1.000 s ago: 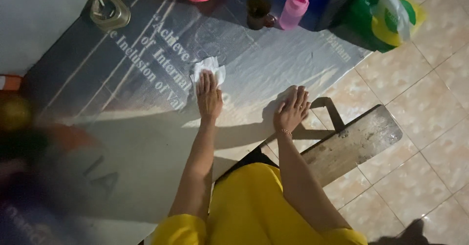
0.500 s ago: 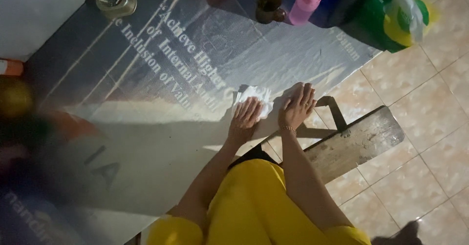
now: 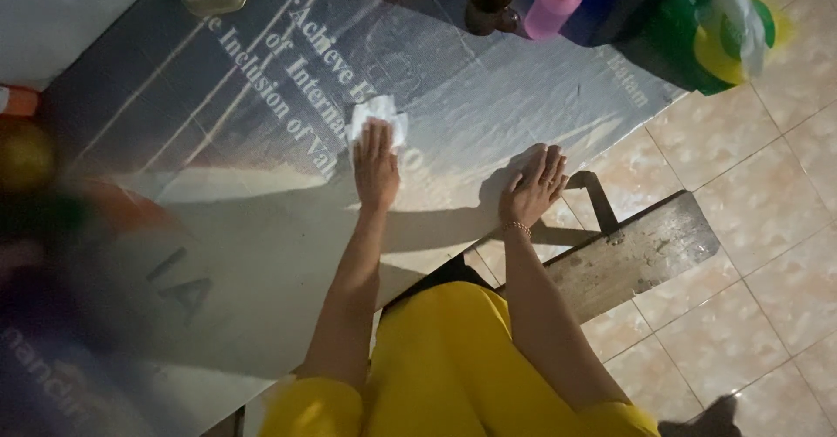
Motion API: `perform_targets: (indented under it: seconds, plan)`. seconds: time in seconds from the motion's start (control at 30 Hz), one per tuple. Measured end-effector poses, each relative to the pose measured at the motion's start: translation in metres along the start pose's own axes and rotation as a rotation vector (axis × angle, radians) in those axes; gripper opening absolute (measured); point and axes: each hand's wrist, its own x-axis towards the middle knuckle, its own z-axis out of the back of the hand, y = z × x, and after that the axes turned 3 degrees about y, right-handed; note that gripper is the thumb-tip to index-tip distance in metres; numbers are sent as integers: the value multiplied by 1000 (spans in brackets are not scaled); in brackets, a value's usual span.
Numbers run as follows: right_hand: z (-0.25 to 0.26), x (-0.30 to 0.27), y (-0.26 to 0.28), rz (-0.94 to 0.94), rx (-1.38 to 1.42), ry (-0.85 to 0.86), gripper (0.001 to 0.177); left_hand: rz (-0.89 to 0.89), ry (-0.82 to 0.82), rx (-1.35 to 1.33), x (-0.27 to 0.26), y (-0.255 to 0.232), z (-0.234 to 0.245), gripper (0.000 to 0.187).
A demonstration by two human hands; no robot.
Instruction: Wiping a table surface with a white cloth.
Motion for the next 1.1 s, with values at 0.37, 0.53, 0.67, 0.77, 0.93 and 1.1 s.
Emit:
perform_targets:
  seconds: [0.37,0.53,0.67,0.77,0.93,1.1]
  plan:
    - [-10,-2,-7,4,9,-59,65,-1,116,-170,-13,-56,18,73]
    - [-5,-5,0,-22,26,-37,63,209,597,-551,-97,-151,-7,46]
    - [-6,-2,-2,16,-70,-83,63,475,956,-1651,-136,-224,34,71]
    - [-6,-3,-1,7,-89,-54,64,694,1169,-2488,-146,-241,33,94]
    - [1,0,7,-27,-60,-30,63,537,1133,-2851,-132,-262,68,95]
    - [2,-4,8,-25,-58,-49,68,1661,893,-1905,-150,-272,112,72]
